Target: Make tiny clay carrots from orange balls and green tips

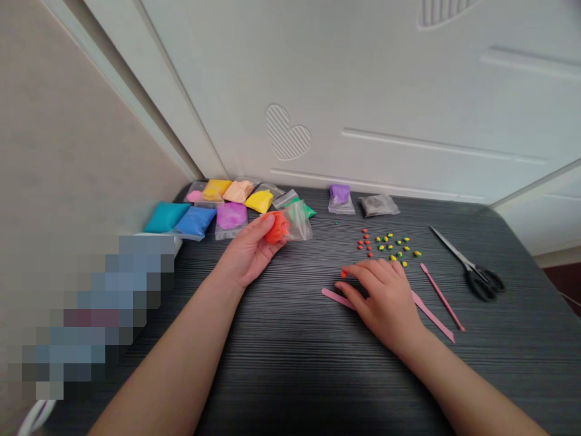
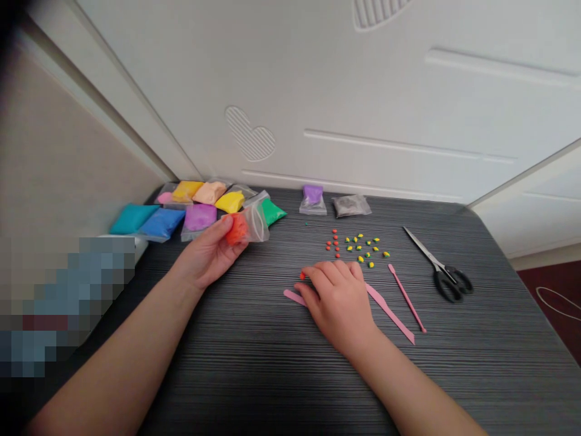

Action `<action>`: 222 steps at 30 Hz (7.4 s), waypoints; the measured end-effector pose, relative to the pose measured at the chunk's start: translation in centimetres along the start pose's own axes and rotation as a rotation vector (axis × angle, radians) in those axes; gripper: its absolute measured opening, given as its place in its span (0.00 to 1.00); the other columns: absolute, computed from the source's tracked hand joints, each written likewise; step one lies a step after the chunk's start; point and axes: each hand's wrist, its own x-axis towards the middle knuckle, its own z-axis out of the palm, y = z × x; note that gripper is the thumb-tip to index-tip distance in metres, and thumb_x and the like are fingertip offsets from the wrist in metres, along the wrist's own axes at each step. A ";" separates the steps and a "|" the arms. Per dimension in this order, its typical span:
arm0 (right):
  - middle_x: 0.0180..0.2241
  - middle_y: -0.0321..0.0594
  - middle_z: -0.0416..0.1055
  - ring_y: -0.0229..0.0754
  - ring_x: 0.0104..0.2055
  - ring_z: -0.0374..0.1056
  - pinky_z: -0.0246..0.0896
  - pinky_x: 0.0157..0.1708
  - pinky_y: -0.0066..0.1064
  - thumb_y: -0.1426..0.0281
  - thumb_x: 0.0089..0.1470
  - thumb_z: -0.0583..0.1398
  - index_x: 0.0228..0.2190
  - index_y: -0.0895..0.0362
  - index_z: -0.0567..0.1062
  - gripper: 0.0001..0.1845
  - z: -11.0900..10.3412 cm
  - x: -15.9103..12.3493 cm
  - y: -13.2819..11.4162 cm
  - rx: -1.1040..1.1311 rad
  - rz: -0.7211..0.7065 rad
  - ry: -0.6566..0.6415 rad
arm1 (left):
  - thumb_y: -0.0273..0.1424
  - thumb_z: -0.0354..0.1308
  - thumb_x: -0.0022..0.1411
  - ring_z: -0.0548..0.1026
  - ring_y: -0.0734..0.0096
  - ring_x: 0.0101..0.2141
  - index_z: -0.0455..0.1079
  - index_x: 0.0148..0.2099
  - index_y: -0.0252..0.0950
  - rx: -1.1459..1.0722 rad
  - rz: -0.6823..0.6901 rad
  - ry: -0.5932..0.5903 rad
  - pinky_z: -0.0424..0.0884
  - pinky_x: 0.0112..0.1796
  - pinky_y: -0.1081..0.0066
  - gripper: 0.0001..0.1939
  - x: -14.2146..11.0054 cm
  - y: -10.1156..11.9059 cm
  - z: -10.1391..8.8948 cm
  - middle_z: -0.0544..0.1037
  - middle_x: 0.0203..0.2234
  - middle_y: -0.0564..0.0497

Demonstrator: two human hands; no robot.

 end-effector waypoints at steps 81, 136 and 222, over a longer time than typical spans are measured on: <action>0.28 0.35 0.69 0.38 0.33 0.62 0.51 0.37 0.33 0.64 0.51 0.56 0.28 0.55 0.70 0.07 0.3 0.9 0.8 0.254 -0.029 -0.096 | 0.24 0.55 0.54 0.74 0.76 0.29 0.68 0.39 0.31 0.129 0.008 -0.023 0.74 0.30 0.77 0.09 -0.1 -0.2 -0.5 0.76 0.32 0.48; 0.31 0.37 0.69 0.39 0.37 0.62 0.54 0.40 0.34 0.71 0.53 0.53 0.30 0.55 0.69 0.05 -1.8 0.8 -0.1 0.497 0.074 0.247 | 0.30 0.57 0.51 0.72 0.67 0.38 0.74 0.38 0.38 1.031 0.268 -0.308 0.64 0.41 0.74 0.10 -4.7 -2.5 4.8 0.76 0.36 0.49; 0.30 0.36 0.70 0.38 0.35 0.62 0.53 0.37 0.32 0.71 0.53 0.54 0.29 0.56 0.68 0.04 -0.7 1.0 -0.9 0.476 0.013 0.242 | 0.26 0.59 0.50 0.69 0.68 0.37 0.72 0.32 0.38 1.047 0.613 -0.225 0.63 0.42 0.65 0.04 -4.4 -1.7 4.1 0.73 0.29 0.50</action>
